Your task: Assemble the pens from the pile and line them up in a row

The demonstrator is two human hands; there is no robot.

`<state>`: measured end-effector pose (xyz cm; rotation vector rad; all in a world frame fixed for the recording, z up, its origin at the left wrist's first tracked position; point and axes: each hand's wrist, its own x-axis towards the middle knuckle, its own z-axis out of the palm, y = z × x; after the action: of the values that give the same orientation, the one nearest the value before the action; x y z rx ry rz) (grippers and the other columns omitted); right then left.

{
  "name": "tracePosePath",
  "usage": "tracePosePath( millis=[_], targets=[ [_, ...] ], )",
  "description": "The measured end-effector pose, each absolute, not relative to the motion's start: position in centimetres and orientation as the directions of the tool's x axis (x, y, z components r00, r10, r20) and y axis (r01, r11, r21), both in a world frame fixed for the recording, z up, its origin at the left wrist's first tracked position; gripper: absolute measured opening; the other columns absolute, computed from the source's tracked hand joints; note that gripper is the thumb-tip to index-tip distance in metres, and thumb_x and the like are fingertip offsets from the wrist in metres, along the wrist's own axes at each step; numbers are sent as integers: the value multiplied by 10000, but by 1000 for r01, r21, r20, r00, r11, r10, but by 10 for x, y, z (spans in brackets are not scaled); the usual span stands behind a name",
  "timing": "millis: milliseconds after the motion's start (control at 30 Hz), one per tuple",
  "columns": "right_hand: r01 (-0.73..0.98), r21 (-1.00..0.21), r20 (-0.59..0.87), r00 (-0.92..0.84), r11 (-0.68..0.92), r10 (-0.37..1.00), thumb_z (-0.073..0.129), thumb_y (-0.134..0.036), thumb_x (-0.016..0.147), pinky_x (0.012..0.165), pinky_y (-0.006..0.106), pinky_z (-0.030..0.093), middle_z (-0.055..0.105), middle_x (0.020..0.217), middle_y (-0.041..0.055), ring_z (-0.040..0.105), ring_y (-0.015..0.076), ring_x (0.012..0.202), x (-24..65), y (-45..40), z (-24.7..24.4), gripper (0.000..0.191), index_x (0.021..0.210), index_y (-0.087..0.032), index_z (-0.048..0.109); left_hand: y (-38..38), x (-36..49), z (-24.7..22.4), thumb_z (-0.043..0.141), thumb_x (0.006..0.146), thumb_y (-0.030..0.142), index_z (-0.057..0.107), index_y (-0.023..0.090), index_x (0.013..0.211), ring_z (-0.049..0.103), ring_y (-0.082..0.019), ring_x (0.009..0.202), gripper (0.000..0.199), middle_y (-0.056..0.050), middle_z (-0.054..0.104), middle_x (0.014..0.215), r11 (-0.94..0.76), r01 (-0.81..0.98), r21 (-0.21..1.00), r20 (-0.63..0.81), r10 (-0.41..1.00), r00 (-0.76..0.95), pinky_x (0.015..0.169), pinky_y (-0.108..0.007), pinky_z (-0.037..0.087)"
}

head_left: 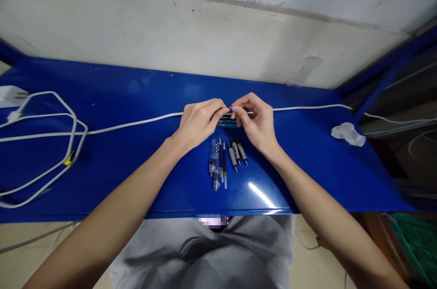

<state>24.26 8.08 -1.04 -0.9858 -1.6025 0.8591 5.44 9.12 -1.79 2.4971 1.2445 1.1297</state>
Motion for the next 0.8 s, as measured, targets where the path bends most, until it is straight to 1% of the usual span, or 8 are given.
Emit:
tracePosePath(
  millis=[100, 200, 300, 500, 800],
  targets=[
    [234, -875, 408, -117, 424, 906, 667, -557, 935, 532, 261, 430, 631, 678, -15, 558, 122, 580, 244, 80, -11, 361, 819, -218, 615, 90, 55, -17, 466, 1077, 407, 677, 200, 939, 604, -123, 698, 326, -4, 693, 831, -669, 609, 426, 558, 724, 406, 632, -264, 376],
    [281, -856, 413, -136, 435, 901, 626, -571, 959, 531, 269, 392, 569, 607, -29, 505, 115, 545, 244, 78, -10, 420, 745, -212, 588, 88, 56, -16, 503, 1064, 410, 667, 198, 958, 591, -118, 674, 289, 4, 679, 808, -688, 597, 412, 557, 709, 433, 617, -259, 367],
    [299, -846, 412, -160, 442, 897, 576, -590, 982, 531, 274, 362, 514, 566, -40, 455, 109, 521, 244, 77, -8, 470, 704, -210, 563, 88, 56, -15, 491, 1070, 377, 660, 197, 957, 595, -119, 681, 272, 1, 685, 824, -699, 596, 396, 560, 698, 446, 620, -259, 368],
    [318, -828, 426, -178, 462, 887, 551, -532, 1017, 540, 280, 327, 486, 537, -53, 424, 102, 506, 242, 75, -8, 460, 691, -208, 532, 89, 55, -16, 442, 1086, 375, 662, 194, 920, 615, -129, 718, 330, -13, 688, 833, -701, 614, 364, 572, 688, 446, 637, -255, 378],
    [340, -820, 425, -176, 460, 888, 542, -474, 1035, 551, 270, 323, 479, 525, -61, 421, 92, 500, 240, 74, -6, 431, 700, -203, 527, 90, 56, -17, 424, 1093, 397, 668, 189, 906, 611, -123, 723, 371, -11, 680, 818, -707, 610, 357, 594, 676, 436, 637, -256, 374]
  ],
)
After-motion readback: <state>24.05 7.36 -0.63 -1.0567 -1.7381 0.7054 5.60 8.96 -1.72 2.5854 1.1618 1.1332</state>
